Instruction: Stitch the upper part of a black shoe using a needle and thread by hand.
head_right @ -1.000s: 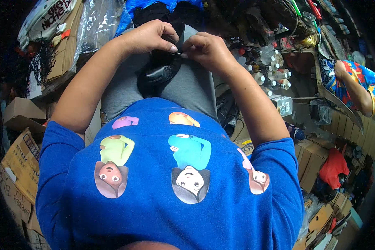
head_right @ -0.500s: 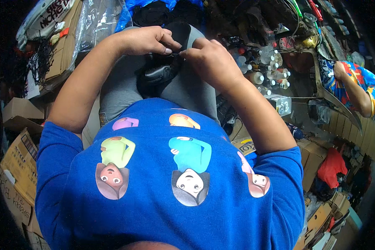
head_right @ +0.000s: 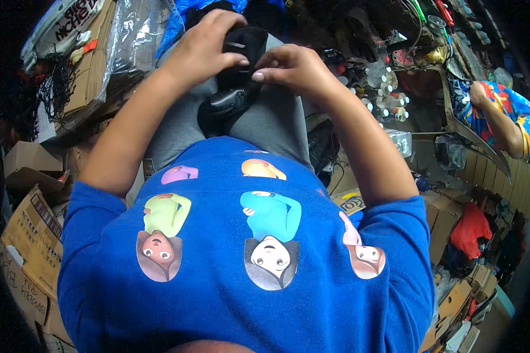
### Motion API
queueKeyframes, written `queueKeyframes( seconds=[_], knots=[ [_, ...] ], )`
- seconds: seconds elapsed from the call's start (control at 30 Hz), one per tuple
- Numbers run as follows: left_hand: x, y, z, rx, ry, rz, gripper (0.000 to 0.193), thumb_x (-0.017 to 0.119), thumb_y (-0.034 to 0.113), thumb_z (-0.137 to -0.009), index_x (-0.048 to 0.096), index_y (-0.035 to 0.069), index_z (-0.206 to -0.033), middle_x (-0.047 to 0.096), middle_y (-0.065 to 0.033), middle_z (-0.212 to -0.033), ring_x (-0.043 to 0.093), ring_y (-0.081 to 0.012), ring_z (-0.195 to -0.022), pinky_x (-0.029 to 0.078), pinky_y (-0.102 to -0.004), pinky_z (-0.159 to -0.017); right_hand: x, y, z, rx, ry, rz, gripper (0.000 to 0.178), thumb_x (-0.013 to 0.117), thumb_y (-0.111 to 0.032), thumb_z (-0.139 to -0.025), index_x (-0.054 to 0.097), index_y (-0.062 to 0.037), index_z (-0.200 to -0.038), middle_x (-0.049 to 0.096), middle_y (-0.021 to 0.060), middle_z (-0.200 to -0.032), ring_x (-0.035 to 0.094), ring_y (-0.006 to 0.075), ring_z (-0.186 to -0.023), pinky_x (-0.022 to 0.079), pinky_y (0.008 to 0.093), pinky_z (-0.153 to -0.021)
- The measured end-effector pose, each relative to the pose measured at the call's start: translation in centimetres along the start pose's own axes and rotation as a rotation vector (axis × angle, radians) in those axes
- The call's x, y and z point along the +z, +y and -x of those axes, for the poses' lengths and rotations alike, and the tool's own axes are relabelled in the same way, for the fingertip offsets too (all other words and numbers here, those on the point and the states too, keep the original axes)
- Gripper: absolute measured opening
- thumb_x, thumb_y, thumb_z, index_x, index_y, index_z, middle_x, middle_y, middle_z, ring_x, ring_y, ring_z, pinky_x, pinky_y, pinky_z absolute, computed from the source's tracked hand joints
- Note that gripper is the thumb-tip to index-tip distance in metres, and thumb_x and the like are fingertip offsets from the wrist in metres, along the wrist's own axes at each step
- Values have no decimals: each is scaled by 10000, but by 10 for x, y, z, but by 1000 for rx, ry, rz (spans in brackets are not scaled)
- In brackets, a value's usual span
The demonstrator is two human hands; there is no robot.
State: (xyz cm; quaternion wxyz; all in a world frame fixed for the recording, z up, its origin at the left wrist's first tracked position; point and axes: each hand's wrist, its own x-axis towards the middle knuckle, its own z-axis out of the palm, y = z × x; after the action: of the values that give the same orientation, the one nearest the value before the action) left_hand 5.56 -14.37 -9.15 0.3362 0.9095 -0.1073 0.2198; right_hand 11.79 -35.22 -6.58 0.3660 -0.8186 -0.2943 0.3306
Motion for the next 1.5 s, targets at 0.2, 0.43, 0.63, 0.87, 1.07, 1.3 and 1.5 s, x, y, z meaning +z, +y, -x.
queueKeyframes(
  seconds=[0.2, 0.43, 0.63, 0.87, 1.07, 1.3, 1.5],
  knots=[
    [-72, -4, 49, -222, -644, 61, 212, 656, 191, -811, 616, 8, -911, 606, -155, -924, 588, -312, -879, 464, -373, -788, 1, 36, 15, -302, 107, 206, 261, 728, -274, -758, 658, -70, -905, 489, 86, -927, 522, 203, -861, 447, 316, -730],
    [-72, 16, 16, -736, 184, 1109, 332, 492, 295, -959, 544, 60, -729, 423, -5, -665, 460, -125, -621, 413, -320, -675, 15, 38, -23, -53, 665, -1159, 353, 504, -307, -958, 577, 28, -872, 591, 126, -914, 578, 266, -925, 468, 383, -857],
    [-39, -28, 30, -671, -95, 1988, 353, 470, 291, -970, 453, 128, -658, 336, 28, -581, 362, -110, -510, 414, -314, -692, 6, 43, 1, -78, 45, -1570, 493, 396, -425, -973, 315, -149, -572, 271, -26, -523, 263, 126, -481, 318, 301, -602],
    [-70, -60, 37, -914, -15, 1271, 306, 477, 288, -967, 565, 65, -777, 624, -99, -871, 612, -216, -859, 465, -382, -857, -10, 95, 37, 93, 89, -1327, 227, 597, -278, -904, 605, -56, -946, 595, 61, -870, 539, 156, -716, 461, 379, -838],
    [-97, 21, 39, -357, -52, 18, 306, 650, 289, -849, 649, 51, -1042, 600, -121, -1050, 592, -244, -988, 471, -364, -861, -53, 58, 45, 115, 291, -333, 657, 724, -124, -780, 427, -49, -1360, 533, 124, -1182, 570, 165, -976, 482, 294, -833],
    [-18, 50, 60, 42, -409, -301, 468, 794, 255, -635, 554, 63, -988, 549, -103, -881, 610, -287, -855, 475, -384, -733, -24, -22, -35, -154, 43, 470, 568, 733, -443, -745, 637, 13, -1069, 653, 188, -892, 628, 235, -825, 495, 351, -766],
    [-40, 21, 55, 19, -384, -182, 361, 696, 121, -709, 608, 67, -1055, 615, -70, -914, 605, -262, -878, 454, -376, -757, -22, -20, -8, 90, 159, 36, 457, 714, -417, -789, 675, 21, -912, 635, 88, -720, 575, 123, -678, 463, 294, -624]
  ],
)
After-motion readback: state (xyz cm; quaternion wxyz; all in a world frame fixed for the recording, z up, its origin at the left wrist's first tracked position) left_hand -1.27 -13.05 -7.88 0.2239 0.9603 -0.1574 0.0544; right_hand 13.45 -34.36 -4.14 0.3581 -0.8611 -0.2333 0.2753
